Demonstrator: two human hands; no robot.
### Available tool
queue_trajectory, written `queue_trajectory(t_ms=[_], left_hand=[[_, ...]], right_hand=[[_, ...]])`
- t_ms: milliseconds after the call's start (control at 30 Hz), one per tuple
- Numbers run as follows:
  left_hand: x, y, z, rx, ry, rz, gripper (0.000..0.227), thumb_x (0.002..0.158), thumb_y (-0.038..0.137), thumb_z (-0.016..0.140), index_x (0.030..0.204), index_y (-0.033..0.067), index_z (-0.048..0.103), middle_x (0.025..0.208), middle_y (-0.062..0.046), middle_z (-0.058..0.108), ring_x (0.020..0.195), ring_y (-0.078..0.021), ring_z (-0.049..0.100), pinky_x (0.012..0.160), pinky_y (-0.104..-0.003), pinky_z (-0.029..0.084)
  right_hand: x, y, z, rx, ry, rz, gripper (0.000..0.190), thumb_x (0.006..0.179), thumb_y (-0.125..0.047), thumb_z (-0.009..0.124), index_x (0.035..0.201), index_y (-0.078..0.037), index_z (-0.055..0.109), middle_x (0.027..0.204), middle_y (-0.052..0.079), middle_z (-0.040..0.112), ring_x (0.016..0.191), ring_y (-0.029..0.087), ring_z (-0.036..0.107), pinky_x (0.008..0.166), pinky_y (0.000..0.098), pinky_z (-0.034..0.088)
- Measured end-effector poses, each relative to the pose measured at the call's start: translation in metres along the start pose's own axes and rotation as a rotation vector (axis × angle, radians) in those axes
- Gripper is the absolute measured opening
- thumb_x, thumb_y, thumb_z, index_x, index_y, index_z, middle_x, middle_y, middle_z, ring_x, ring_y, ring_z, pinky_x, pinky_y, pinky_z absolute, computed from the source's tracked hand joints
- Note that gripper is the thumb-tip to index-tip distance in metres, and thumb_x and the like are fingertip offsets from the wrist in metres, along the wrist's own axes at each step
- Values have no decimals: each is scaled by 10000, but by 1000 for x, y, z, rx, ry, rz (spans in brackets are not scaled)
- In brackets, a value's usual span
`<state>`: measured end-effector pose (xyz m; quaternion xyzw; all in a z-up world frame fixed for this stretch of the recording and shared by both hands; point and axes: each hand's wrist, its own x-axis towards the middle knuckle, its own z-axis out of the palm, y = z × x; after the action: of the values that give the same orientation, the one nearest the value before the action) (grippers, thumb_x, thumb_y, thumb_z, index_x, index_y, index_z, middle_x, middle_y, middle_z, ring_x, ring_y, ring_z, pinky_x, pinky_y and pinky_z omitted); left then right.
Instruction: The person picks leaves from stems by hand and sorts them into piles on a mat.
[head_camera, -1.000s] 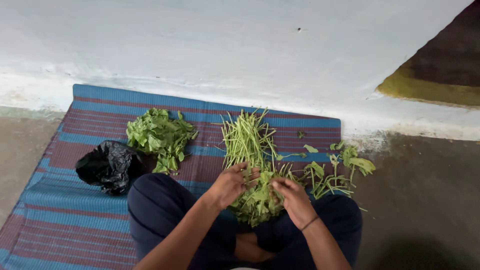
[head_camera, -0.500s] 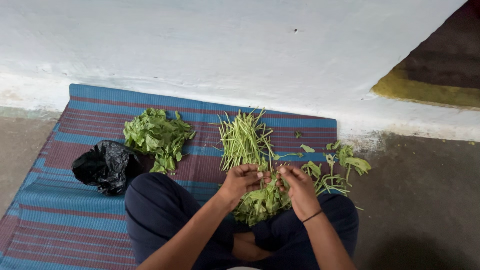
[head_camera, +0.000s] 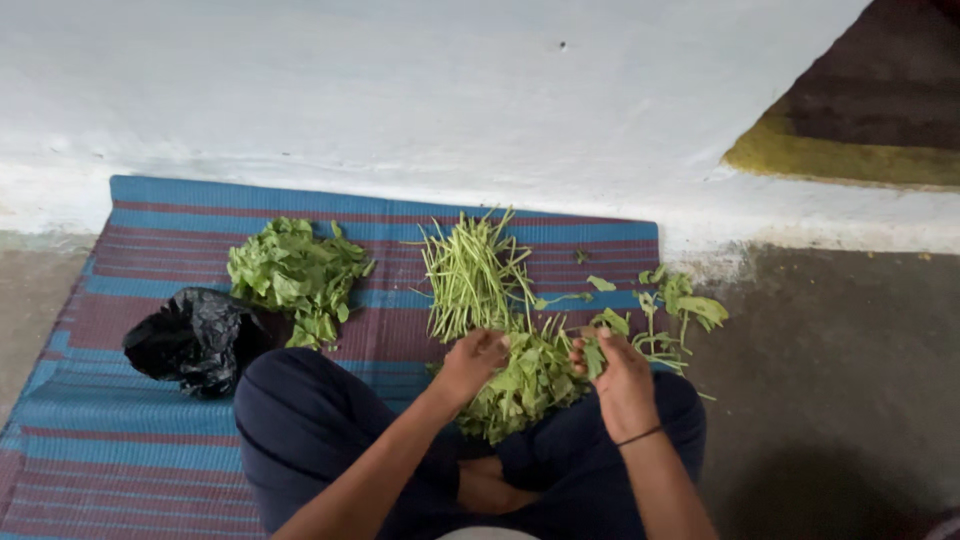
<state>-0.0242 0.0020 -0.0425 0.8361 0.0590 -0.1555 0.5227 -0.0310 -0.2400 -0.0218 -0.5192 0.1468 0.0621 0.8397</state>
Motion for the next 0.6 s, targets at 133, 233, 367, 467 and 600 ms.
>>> queue_trajectory(t_ms=[133,233,367,467,600], left_hand=[[0,-13,23,-921,-248,-392,471,1072,417,401,1240,32,614,1193,-155,696,1115,-290,679,1003,-440,543],[18,-45,50,-1254,-202,-482,418,1108,344,382,1183,12,624,1087,-149,659,997,-289,660,940,-478,553],[37,-60,14,-1511,-258,-399,298,1083,253,439,1007,26,616,954,-162,668,828,-302,677,798,-447,547],[34,-21,-66,-829,-86,-228,186,1052,190,490,1011,70,626,990,-110,669,848,-220,688,774,-368,590],[48,-25,-205,-545,351,-160,205,862,9,585,1049,-17,664,1140,-119,694,1032,-232,730,874,-371,614]], right_hand=[[-17,26,36,-89,66,-4,418,975,-358,629,1152,16,693,1013,177,742,887,250,704,798,376,576],[-19,40,60,-656,-156,-95,502,967,-442,596,1275,-62,709,1158,72,736,1050,175,701,903,339,566],[-1,37,63,-686,-70,-136,551,939,-459,620,1328,-72,662,1170,117,749,1018,267,710,900,420,555],[6,21,37,-746,9,-152,534,1001,-472,566,1336,-67,658,1274,104,699,1175,211,659,997,382,518],[5,14,3,-758,67,-13,512,978,-444,573,1302,-69,703,1205,128,743,1075,254,716,939,389,575]])
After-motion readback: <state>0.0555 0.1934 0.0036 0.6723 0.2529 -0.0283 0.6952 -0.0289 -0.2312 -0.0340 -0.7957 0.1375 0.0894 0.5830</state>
